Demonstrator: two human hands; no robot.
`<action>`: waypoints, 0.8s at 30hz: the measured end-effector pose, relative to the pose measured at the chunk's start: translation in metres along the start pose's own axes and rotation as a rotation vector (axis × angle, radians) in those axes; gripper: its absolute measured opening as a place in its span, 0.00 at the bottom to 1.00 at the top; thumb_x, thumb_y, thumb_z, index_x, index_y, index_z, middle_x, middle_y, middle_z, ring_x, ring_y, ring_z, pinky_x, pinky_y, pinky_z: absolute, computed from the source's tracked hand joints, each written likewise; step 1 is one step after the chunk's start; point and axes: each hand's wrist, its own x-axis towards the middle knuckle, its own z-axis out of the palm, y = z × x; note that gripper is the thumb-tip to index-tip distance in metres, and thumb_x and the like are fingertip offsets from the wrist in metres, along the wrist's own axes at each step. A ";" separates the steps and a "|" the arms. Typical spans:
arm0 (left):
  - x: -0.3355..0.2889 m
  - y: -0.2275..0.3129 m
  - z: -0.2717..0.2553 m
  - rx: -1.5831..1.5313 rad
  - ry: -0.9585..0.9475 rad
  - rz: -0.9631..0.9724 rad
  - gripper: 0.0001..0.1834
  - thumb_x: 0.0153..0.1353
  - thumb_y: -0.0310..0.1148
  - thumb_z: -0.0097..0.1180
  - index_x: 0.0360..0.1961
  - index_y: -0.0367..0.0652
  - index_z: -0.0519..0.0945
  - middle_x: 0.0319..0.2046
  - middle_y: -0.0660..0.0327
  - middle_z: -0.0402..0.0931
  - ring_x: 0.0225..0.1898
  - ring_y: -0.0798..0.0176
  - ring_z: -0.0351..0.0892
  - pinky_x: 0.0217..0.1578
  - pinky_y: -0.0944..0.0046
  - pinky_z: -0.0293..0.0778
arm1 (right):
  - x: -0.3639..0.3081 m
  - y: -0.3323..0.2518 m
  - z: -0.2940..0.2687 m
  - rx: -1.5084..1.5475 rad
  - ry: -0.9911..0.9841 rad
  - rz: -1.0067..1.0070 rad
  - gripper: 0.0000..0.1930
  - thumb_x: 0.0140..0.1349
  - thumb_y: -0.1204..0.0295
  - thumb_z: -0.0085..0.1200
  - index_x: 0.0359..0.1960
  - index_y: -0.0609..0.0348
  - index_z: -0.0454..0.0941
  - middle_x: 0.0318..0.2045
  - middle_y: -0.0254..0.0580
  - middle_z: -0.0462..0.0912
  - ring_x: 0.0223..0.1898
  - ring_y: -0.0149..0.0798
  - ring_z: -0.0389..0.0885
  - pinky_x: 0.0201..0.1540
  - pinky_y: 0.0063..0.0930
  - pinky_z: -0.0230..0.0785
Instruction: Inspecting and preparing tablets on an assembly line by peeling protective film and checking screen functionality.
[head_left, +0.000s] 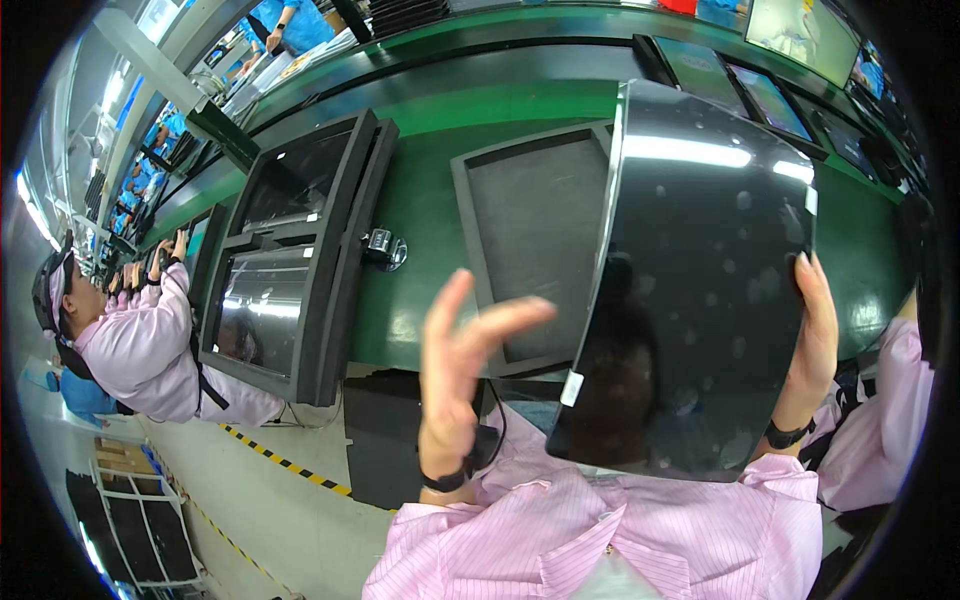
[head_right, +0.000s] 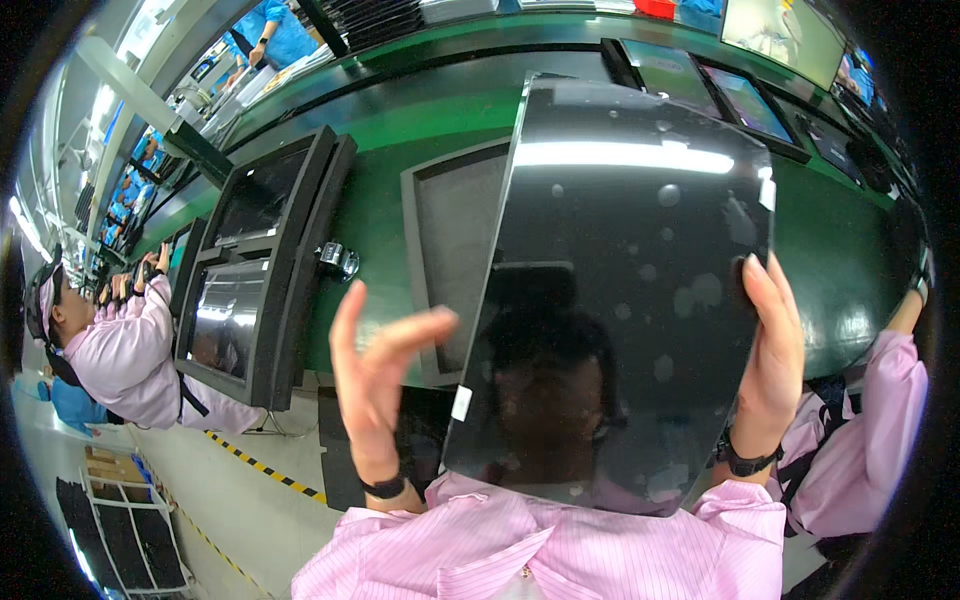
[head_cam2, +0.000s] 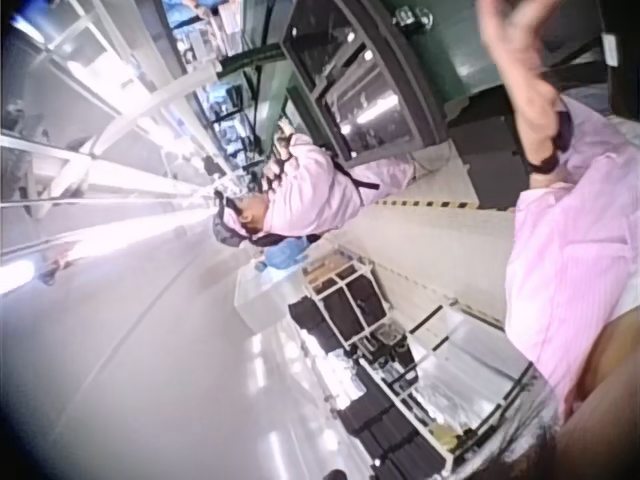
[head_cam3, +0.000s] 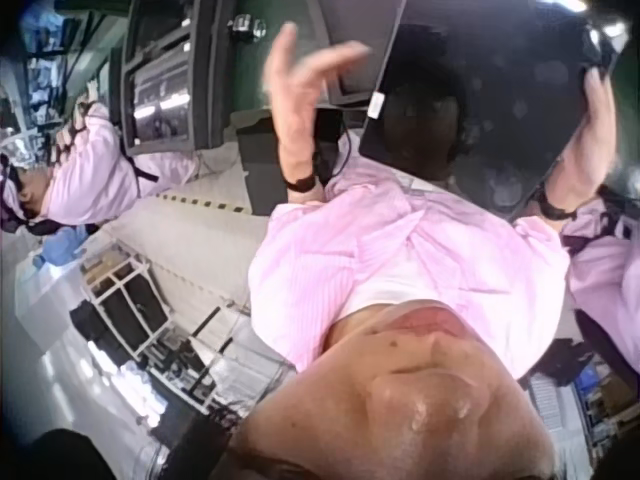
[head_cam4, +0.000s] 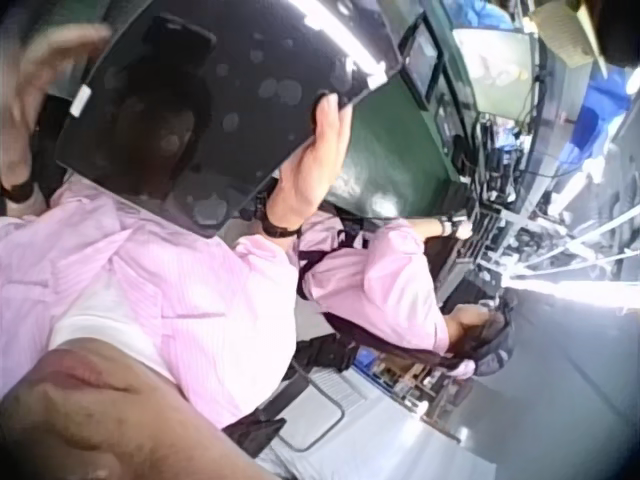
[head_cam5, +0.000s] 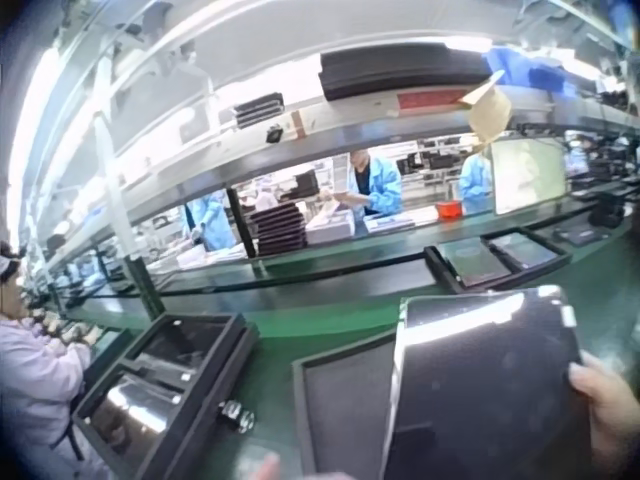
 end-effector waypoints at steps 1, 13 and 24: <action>0.007 0.000 -0.019 0.231 0.065 0.092 0.43 0.63 0.52 0.47 0.68 0.36 0.44 0.54 0.39 0.69 0.58 0.47 0.70 0.59 0.51 0.62 | -0.003 0.000 -0.003 -0.039 0.055 -0.039 0.19 0.67 0.73 0.45 0.58 0.67 0.68 0.49 0.44 0.78 0.46 0.33 0.79 0.50 0.24 0.70; 0.058 -0.036 -0.137 0.884 0.406 0.061 0.28 0.67 0.29 0.47 0.66 0.35 0.57 0.66 0.46 0.56 0.68 0.52 0.55 0.65 0.58 0.54 | 0.074 -0.024 -0.056 -0.473 0.040 0.030 0.18 0.67 0.63 0.50 0.50 0.65 0.76 0.43 0.37 0.81 0.40 0.26 0.79 0.44 0.17 0.69; 0.068 -0.054 -0.148 0.611 0.499 -0.061 0.19 0.63 0.27 0.54 0.54 0.37 0.71 0.47 0.56 0.77 0.47 0.67 0.75 0.45 0.69 0.71 | 0.235 -0.004 -0.104 -0.841 -0.295 0.424 0.21 0.67 0.56 0.49 0.44 0.65 0.78 0.36 0.34 0.81 0.34 0.25 0.78 0.39 0.19 0.69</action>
